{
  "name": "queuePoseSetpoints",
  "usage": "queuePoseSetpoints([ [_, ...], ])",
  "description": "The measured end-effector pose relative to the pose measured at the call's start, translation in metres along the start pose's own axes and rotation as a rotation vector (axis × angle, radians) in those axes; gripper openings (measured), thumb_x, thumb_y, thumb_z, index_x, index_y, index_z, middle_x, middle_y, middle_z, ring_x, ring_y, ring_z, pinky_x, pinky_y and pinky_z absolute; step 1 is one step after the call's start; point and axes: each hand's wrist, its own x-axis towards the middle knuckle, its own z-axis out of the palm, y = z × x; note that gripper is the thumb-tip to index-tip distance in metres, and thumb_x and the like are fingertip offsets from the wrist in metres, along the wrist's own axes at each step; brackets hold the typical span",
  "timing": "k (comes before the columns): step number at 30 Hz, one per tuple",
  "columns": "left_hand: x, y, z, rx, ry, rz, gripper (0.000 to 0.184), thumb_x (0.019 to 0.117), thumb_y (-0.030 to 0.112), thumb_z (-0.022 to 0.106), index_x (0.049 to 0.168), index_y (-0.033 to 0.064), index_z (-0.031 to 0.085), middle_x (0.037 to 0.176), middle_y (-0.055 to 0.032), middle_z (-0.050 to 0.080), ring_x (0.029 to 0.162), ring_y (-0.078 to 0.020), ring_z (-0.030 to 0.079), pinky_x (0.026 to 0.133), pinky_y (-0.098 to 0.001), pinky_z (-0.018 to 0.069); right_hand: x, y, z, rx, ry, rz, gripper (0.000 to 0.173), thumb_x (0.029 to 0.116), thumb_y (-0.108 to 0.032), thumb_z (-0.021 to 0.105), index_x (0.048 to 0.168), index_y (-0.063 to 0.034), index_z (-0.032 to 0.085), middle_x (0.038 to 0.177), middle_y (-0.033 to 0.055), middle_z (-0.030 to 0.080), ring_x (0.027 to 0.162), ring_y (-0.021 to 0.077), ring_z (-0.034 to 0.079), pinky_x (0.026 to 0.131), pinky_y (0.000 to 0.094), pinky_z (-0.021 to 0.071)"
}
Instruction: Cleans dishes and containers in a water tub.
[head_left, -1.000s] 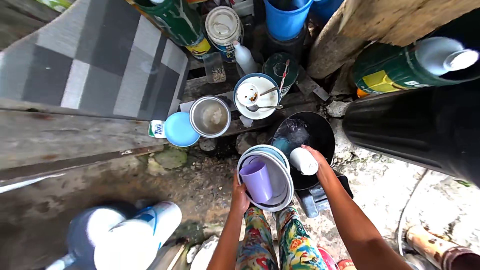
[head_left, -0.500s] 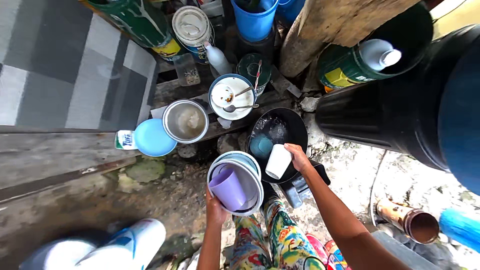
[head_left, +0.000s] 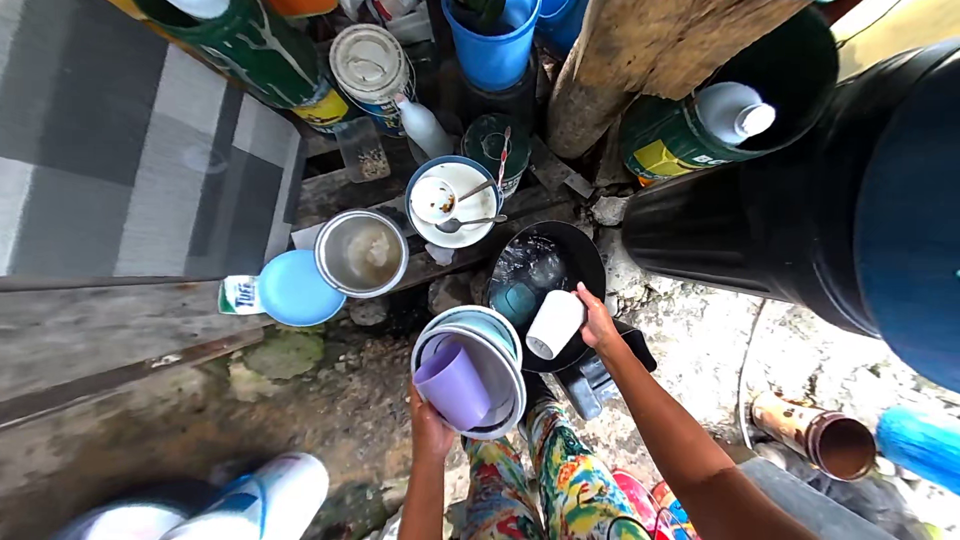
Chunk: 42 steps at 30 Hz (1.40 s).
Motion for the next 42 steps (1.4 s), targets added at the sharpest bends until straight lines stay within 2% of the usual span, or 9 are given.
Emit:
queuePoseSetpoints([
  [3,0.0,-0.002,0.003,0.001,-0.015,0.016,0.04,0.0978,0.008,0.032,0.137,0.0111,0.04,0.107,0.0055,0.072,0.096,-0.0045,0.071,0.084,-0.0275,0.0619,-0.002,-0.005,0.001,0.008,-0.041,-0.034,0.05,0.1143,-0.031,0.028,0.078,-0.0101,0.056,0.068,0.0012,0.06,0.068,0.0123,0.062,0.072,0.0318,0.0561],
  [9,0.001,0.0,0.01,0.011,-0.035,0.018,0.039,0.0986,0.008,0.031,0.137,0.0121,0.04,0.107,0.0058,0.072,0.096,-0.0046,0.071,0.083,-0.0273,0.062,-0.004,-0.012,-0.002,-0.14,-0.134,-0.097,0.056,0.1131,-0.035,0.022,0.075,-0.0119,0.057,0.066,-0.0004,0.061,0.067,0.0104,0.062,0.07,0.0316,0.0556],
  [11,0.002,0.001,0.014,0.019,-0.03,0.011,0.04,0.0985,0.008,0.031,0.137,0.0115,0.039,0.107,0.006,0.071,0.096,-0.004,0.071,0.083,-0.027,0.0619,-0.002,-0.011,-0.009,-0.226,-0.192,-0.113,0.044,0.1085,-0.031,0.035,0.085,-0.0084,0.064,0.075,0.0015,0.067,0.074,0.0107,0.066,0.075,0.033,0.0576],
  [14,0.003,0.002,0.015,0.036,-0.03,0.017,0.04,0.099,0.006,0.032,0.138,0.0091,0.039,0.107,0.0047,0.071,0.096,-0.0044,0.07,0.084,-0.0276,0.0616,-0.001,-0.011,-0.014,-0.35,-0.28,-0.115,0.007,0.096,-0.007,0.062,0.094,-0.0004,0.066,0.082,0.0044,0.069,0.076,0.0109,0.067,0.077,0.0316,0.0588],
  [19,0.004,0.004,0.012,0.0,-0.018,0.018,0.032,0.1024,0.008,0.026,0.129,0.013,0.044,0.101,0.0054,0.072,0.093,-0.005,0.072,0.081,-0.027,0.0622,0.003,0.004,-0.019,-0.737,-0.271,-0.138,0.023,0.0925,-0.011,0.075,0.107,0.0051,0.068,0.097,0.015,0.072,0.089,0.0185,0.07,0.087,0.0377,0.0582],
  [22,0.005,0.003,0.009,0.017,-0.002,0.022,0.034,0.1041,0.009,0.023,0.133,0.0121,0.041,0.104,0.0052,0.07,0.095,-0.0041,0.07,0.083,-0.0267,0.0612,0.007,0.014,-0.015,-1.184,-0.255,-0.113,0.036,0.0981,-0.025,0.069,0.118,0.0055,0.067,0.113,0.0266,0.069,0.111,0.0389,0.066,0.102,0.057,0.0486],
  [28,0.002,0.0,0.006,0.022,0.015,0.016,0.031,0.1039,0.013,0.023,0.128,0.0137,0.043,0.1,0.0068,0.072,0.092,-0.0036,0.071,0.08,-0.0259,0.062,0.028,0.041,0.009,-1.554,-0.199,-0.007,0.037,0.1028,-0.016,0.057,0.133,0.0046,0.061,0.131,0.0295,0.063,0.13,0.0446,0.057,0.111,0.0582,0.0429],
  [37,-0.006,-0.015,0.005,0.058,-0.002,0.004,0.029,0.1027,0.017,0.03,0.126,0.0134,0.046,0.1,0.0077,0.073,0.092,-0.0034,0.072,0.081,-0.0263,0.0619,0.071,0.056,0.029,-1.516,-0.085,0.175,0.042,0.1025,-0.015,0.056,0.139,0.0068,0.056,0.139,0.0302,0.058,0.134,0.0452,0.054,0.111,0.0606,0.0416],
  [42,-0.008,-0.023,0.028,0.197,-0.163,-0.012,0.055,0.0943,0.004,0.042,0.148,-0.0018,0.033,0.124,-0.0022,0.066,0.11,-0.0062,0.066,0.097,-0.0302,0.0569,0.079,0.038,0.015,-1.321,-0.146,0.077,0.048,0.1087,-0.029,0.049,0.141,0.0045,0.057,0.149,0.0299,0.05,0.144,0.045,0.042,0.119,0.0615,0.0312],
])
